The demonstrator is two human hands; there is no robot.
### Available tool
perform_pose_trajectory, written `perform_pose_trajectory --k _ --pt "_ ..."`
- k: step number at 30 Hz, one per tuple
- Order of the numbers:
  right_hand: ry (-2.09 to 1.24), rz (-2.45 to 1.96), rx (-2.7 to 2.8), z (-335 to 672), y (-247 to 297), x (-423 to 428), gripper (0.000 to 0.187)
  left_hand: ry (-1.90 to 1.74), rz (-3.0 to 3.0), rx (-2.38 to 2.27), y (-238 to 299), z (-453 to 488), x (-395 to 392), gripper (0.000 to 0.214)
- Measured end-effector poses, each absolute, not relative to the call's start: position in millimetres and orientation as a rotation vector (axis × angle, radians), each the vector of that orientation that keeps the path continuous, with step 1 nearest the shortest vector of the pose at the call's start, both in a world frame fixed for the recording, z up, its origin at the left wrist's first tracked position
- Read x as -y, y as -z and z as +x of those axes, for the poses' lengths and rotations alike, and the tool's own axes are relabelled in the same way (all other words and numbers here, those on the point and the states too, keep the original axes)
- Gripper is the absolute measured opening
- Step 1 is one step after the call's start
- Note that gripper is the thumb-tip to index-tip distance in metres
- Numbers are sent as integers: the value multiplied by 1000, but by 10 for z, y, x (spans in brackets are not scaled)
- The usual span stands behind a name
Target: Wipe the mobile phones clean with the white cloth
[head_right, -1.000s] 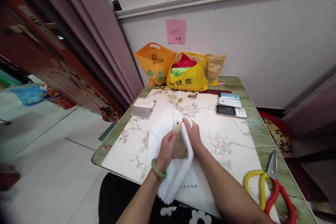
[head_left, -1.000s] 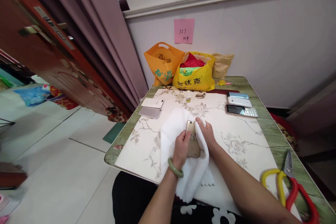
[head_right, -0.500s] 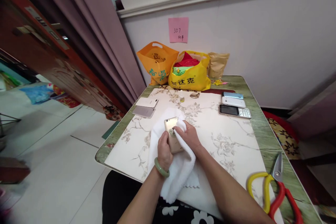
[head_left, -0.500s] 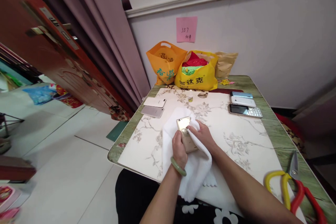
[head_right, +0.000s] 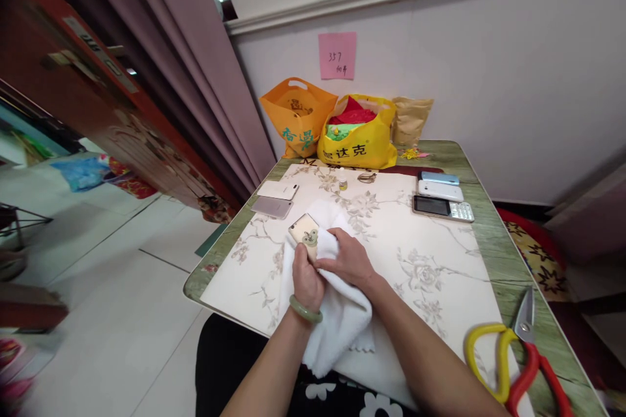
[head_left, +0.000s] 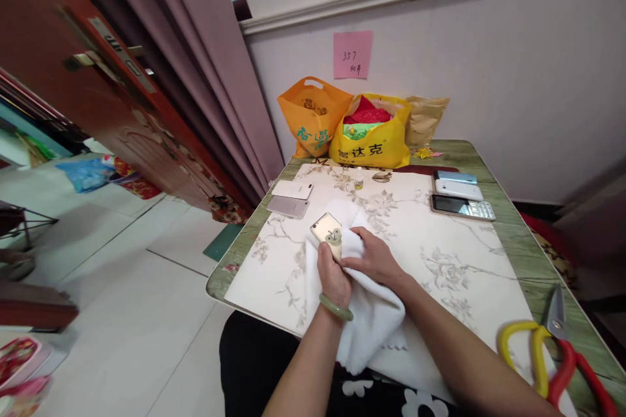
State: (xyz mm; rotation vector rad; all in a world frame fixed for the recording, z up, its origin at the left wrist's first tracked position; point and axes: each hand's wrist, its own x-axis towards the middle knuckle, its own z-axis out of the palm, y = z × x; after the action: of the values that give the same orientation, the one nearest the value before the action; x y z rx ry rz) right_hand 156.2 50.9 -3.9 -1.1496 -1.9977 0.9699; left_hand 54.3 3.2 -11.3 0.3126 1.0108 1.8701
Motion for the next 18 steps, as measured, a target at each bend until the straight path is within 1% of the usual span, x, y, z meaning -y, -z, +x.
perform_pose_trajectory --k 1,2,4,5,9,11,12,14,15,18 --pt "-934 -1187 1987 1542 52 -497 60 -1880 326 -999 117 544 -30 33" --pt "-904 -1218 1967 1525 65 -488 52 -1881 341 -991 123 546 -29 32" --pt "-869 -1247 1909 1503 85 -476 31 -1877 358 -985 136 551 -28 30" --pt "-862 -1248 1878 1499 91 -473 25 -1881 366 -993 139 555 -28 30" --pt "-790 -1263 1906 1497 89 -459 29 -1873 372 -999 132 561 -24 33" --pt "-727 -1297 1960 1493 81 -449 41 -1858 363 -966 125 558 -20 33" --pt "-714 -1310 1968 1490 79 -445 42 -1851 364 -958 123 556 -17 33" --pt "-733 -1316 1939 1485 81 -441 29 -1849 378 -971 122 553 -13 32" --pt "-749 -1311 1923 1484 84 -441 26 -1850 387 -981 121 553 -11 31" --pt "-713 -1313 1936 1481 95 -444 28 -1854 390 -975 117 558 -7 32"
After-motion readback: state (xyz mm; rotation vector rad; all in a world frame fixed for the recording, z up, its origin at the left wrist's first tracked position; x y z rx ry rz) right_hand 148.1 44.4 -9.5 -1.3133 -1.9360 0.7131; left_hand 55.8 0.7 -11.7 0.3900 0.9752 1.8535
